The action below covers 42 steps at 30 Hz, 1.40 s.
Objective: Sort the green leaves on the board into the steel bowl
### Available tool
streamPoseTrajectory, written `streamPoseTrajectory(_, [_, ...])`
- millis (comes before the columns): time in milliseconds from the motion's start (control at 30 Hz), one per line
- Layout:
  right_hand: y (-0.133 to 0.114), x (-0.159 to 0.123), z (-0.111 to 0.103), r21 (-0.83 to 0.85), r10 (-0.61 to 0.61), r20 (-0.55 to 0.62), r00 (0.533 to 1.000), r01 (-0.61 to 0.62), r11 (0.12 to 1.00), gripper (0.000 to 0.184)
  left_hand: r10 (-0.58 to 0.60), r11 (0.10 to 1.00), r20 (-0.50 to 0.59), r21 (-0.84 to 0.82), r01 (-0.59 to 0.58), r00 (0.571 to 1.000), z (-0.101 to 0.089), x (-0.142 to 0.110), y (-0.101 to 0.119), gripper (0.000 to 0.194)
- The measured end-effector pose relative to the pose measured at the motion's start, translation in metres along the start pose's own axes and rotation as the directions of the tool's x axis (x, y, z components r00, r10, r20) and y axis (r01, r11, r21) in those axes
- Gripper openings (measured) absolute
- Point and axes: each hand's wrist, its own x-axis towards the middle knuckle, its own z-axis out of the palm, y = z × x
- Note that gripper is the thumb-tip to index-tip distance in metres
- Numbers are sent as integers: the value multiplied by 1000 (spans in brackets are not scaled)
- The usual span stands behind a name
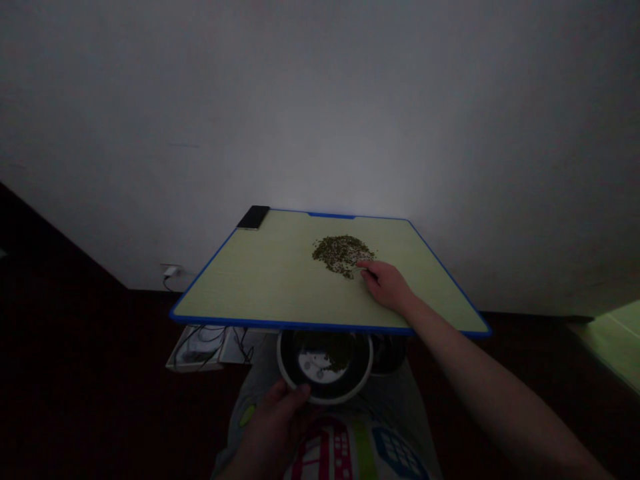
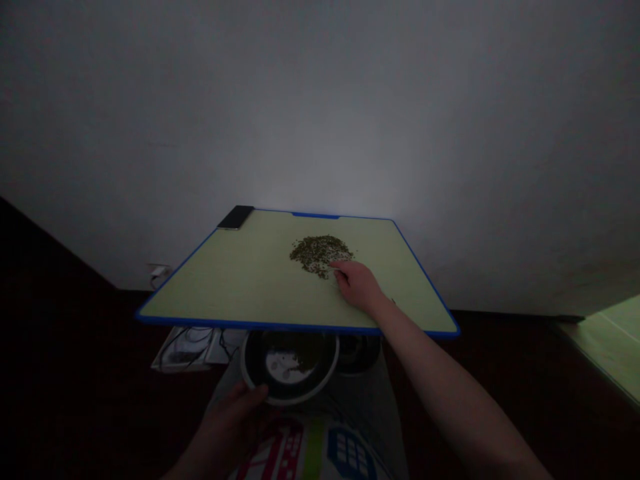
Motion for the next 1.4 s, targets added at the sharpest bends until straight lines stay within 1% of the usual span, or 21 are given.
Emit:
streamPoseTrajectory(100, [-3,3,3,-4,-7,10,1000,7,1000,34,5,1000,18,-13,-4,1000,-1,0,-1,26])
streamPoseTrajectory(200, [-5,6,6,6,-26,13,1000,26,1000,33,-5,1000,-3,-7,5,1000,-1,-1,-1,23])
streamPoseTrajectory(267, [-4,8,6,31,-23,-8,1000,24,999,33,1,1000,-6,7,-1,1000,0,-1,0,23])
streamPoseTrajectory(400, [6,6,1,75,59,-106,993,-51,996,33,21,1000,-5,7,-21,1000,2,-1,1,24])
streamPoseTrajectory(467, [13,3,-2,77,100,-129,987,-90,993,33,9,1000,-15,-7,-9,1000,2,-1,2,24])
streamPoseTrajectory(567, [19,0,-5,62,156,-115,981,-149,987,33,-9,1000,-18,-12,8,1000,1,-1,2,24])
streamPoseTrajectory(700, [20,0,-5,32,197,-64,978,-195,980,32,11,1000,-14,-24,-12,1000,4,-3,4,26])
streamPoseTrajectory(833, [18,2,-4,29,181,-36,983,-180,983,32,-3,1000,-22,-8,2,1000,7,-5,6,29])
streamPoseTrajectory(1000, [15,4,-4,28,174,-3,985,-174,984,32,0,1000,-9,-2,0,1000,1,-2,4,28])
streamPoseTrajectory(1133, [14,8,-2,39,132,6,991,-132,990,32,9,1000,-32,-5,-9,999,-1,0,0,31])
streamPoseTrajectory(1233, [16,11,1,50,105,13,994,-105,993,32,11,1000,-25,-8,-11,1000,-3,2,-1,35])
streamPoseTrajectory(1400, [18,13,3,79,74,43,996,-77,994,34,0,1000,-13,-1,0,1000,-1,0,1,30])
